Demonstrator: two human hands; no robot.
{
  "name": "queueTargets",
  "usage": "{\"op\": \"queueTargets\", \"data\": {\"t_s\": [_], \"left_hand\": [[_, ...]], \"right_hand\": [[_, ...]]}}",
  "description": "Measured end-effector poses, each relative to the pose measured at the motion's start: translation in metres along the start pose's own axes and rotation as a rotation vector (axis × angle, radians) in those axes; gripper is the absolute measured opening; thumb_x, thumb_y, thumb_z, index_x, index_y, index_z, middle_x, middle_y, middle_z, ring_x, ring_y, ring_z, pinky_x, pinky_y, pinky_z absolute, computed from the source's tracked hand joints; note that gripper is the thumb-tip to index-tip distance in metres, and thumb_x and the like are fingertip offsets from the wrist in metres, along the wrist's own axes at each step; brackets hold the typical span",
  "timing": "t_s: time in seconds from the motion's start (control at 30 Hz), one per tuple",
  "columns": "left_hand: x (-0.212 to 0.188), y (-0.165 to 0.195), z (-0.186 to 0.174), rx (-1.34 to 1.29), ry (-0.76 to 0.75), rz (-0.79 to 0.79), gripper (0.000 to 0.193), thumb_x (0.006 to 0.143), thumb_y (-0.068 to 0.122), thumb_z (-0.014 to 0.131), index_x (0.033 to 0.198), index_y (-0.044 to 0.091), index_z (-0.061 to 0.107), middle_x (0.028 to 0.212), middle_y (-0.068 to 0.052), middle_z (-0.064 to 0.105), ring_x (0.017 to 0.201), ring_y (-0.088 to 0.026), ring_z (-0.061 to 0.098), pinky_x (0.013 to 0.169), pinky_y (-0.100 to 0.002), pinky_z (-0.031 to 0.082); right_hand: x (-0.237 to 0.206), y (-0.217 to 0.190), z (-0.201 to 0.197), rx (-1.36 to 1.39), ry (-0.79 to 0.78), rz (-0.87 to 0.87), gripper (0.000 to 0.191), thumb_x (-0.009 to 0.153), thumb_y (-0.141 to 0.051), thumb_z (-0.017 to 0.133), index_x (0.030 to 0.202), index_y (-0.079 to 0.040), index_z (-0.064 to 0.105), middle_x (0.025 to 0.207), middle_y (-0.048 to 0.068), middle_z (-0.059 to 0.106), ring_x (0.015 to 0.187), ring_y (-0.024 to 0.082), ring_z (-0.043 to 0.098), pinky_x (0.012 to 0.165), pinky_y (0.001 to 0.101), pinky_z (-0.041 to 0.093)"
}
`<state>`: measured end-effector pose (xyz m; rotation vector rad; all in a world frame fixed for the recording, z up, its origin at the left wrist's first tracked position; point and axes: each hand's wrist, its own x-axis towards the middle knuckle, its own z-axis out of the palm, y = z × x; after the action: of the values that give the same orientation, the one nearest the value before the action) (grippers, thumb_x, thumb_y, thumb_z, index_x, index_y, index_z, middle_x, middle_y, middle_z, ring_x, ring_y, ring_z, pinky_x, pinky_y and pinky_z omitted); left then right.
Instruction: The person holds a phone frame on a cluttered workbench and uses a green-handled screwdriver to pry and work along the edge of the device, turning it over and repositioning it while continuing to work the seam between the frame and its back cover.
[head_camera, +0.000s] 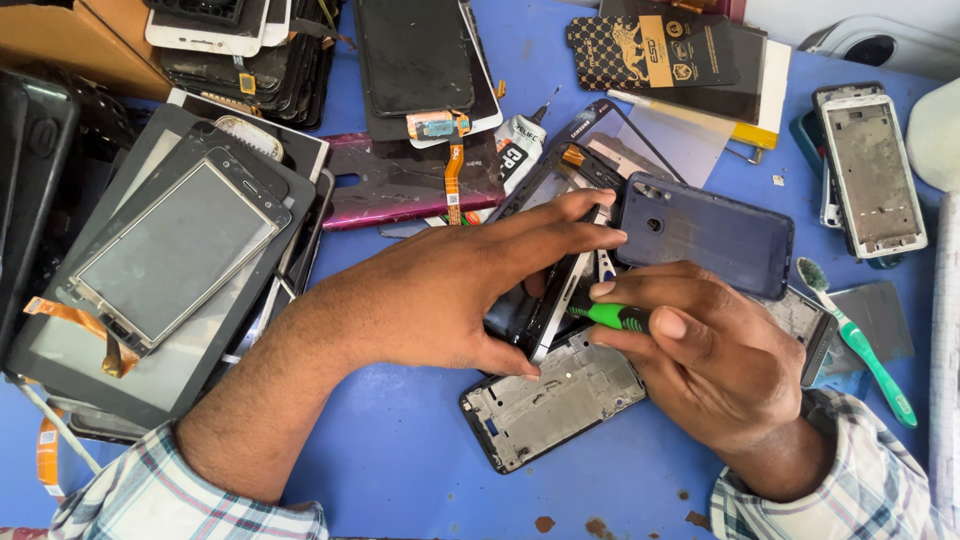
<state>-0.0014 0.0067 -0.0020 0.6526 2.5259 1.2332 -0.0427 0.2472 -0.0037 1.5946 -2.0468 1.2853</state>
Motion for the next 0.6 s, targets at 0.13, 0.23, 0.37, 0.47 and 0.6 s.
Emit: {"op": "queueTargets", "data": {"t_s": [0.13, 0.23, 0.37, 0.47, 0.6], "left_hand": [[0.0, 0.0009, -0.0002, 0.005, 0.0, -0.003, 0.112, 0.063, 0.031, 0.096, 0.155, 0.031, 0.033, 0.171, 0.007, 0.018, 0.154, -0.02, 0.032, 0.111, -0.074, 0.027], [0.0001, 0.0008, -0.0007, -0.006, -0.005, -0.009, 0.112, 0.062, 0.031, 0.095, 0.155, 0.031, 0.032, 0.171, 0.007, 0.018, 0.154, -0.02, 0.033, 0.111, -0.073, 0.029], [-0.0002, 0.0006, -0.001, -0.007, -0.008, -0.005, 0.112, 0.063, 0.03, 0.096, 0.155, 0.03, 0.032, 0.171, 0.007, 0.018, 0.153, -0.02, 0.033, 0.111, -0.073, 0.028], [-0.0007, 0.0, -0.0005, -0.01, 0.0, 0.011, 0.112, 0.063, 0.028, 0.096, 0.156, 0.03, 0.032, 0.171, 0.007, 0.018, 0.154, -0.021, 0.033, 0.112, -0.073, 0.028], [-0.001, -0.0003, -0.0006, -0.024, -0.007, 0.001, 0.112, 0.063, 0.028, 0.095, 0.156, 0.031, 0.033, 0.171, 0.007, 0.018, 0.153, -0.02, 0.035, 0.112, -0.072, 0.028]], "right_hand": [[0.0013, 0.0002, 0.0004, 0.023, -0.012, 0.024, 0.076, 0.085, 0.012, 0.079, 0.148, -0.014, 0.047, 0.107, 0.018, 0.07, 0.097, 0.034, 0.075, 0.077, 0.0369, 0.066], [0.0007, -0.0001, 0.0016, 0.015, -0.022, 0.055, 0.072, 0.085, 0.011, 0.079, 0.145, -0.013, 0.048, 0.108, 0.018, 0.071, 0.096, 0.033, 0.075, 0.076, 0.038, 0.066], [0.0008, 0.0025, 0.0053, 0.063, -0.003, -0.008, 0.072, 0.08, 0.001, 0.083, 0.142, -0.013, 0.05, 0.108, 0.018, 0.069, 0.095, 0.032, 0.074, 0.078, 0.0426, 0.062], [-0.0001, 0.0011, 0.0057, 0.045, 0.001, -0.026, 0.07, 0.079, -0.001, 0.085, 0.139, -0.012, 0.051, 0.109, 0.019, 0.068, 0.095, 0.033, 0.073, 0.077, 0.0405, 0.062], [-0.0013, -0.0004, 0.0075, 0.049, 0.028, -0.029, 0.069, 0.08, 0.003, 0.086, 0.135, -0.013, 0.048, 0.107, 0.018, 0.068, 0.095, 0.033, 0.074, 0.076, 0.0392, 0.064]]}}
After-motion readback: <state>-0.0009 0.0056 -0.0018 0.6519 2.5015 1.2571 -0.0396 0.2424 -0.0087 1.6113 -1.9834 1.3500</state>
